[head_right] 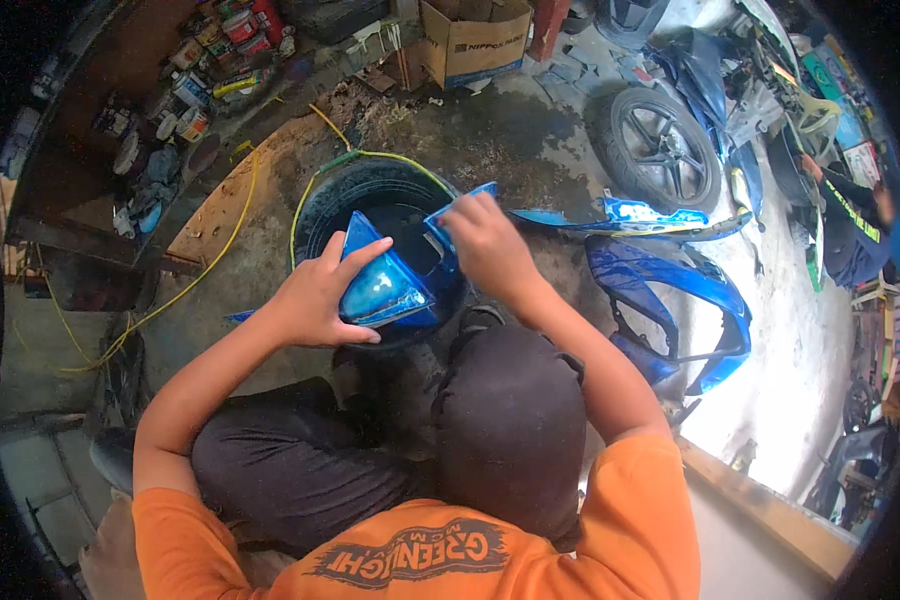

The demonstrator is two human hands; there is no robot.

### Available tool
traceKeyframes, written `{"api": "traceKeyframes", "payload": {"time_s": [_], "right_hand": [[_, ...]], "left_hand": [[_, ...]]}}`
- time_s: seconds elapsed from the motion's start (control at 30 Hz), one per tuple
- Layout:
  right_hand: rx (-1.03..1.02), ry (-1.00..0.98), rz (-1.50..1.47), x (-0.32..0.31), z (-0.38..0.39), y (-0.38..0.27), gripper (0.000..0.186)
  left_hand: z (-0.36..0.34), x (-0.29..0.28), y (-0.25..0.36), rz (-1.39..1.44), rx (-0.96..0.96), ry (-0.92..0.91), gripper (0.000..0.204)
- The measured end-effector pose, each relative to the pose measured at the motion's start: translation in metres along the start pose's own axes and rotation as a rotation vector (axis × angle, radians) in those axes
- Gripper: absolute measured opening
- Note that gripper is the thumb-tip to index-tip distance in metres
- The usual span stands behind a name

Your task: The person sands motorcycle fairing parts using sandpaper and water from a bucket, rotating each piece and rubbing along its edges and surfaces by hand.

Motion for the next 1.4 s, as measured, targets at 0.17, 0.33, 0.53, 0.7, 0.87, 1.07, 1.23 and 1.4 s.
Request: {"api": "traceKeyframes", "payload": {"time_s": [0.17, 0.33, 0.53, 0.7, 0.87, 1.07, 1.23, 1.4], "right_hand": [[0.126, 0.051, 0.027, -0.01, -0.002, 0.03, 0.019], [0.011, -0.009, -0.009, -0.003, 0.0, 0.004, 0.019], [0.033, 0.007, -0.019, 0.0, 0.002, 0.01, 0.021], [0.031, 0.014, 0.02, -0.01, 0.002, 0.02, 0.02], [0.045, -0.025, -0.027, -0.002, 0.0, 0.006, 0.018], [0.217, 0.055, 0.022, -0.013, -0.006, 0.039, 0.016], [0.016, -0.057, -0.078, 0.001, 0.0, 0.005, 0.014], [0.157, 0.071, 0.014, -0.006, 0.0, 0.025, 0.016]], "left_hand": [[-0.004, -0.001, 0.002, 0.037, -0.042, -0.098, 0.135], [-0.001, 0.004, 0.004, 0.01, 0.056, -0.131, 0.141], [-0.003, 0.003, 0.001, 0.0, 0.03, -0.118, 0.141], [0.0, 0.001, 0.001, -0.034, 0.054, -0.08, 0.14], [-0.002, 0.0, 0.0, -0.005, 0.05, -0.105, 0.138], [-0.001, -0.003, 0.005, -0.033, 0.087, -0.058, 0.138], [0.001, -0.001, 0.006, -0.025, 0.076, -0.069, 0.138], [-0.001, 0.0, 0.002, -0.034, 0.046, -0.073, 0.138]]}}
Point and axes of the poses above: each hand's wrist, its own z-axis away from the middle knuckle, its own x-axis out of the palm, y = z × x, the point moved 8 cm from there along -z, towards the middle knuckle, and after that the axes turned 11 degrees about z, right-handed, at the moved point
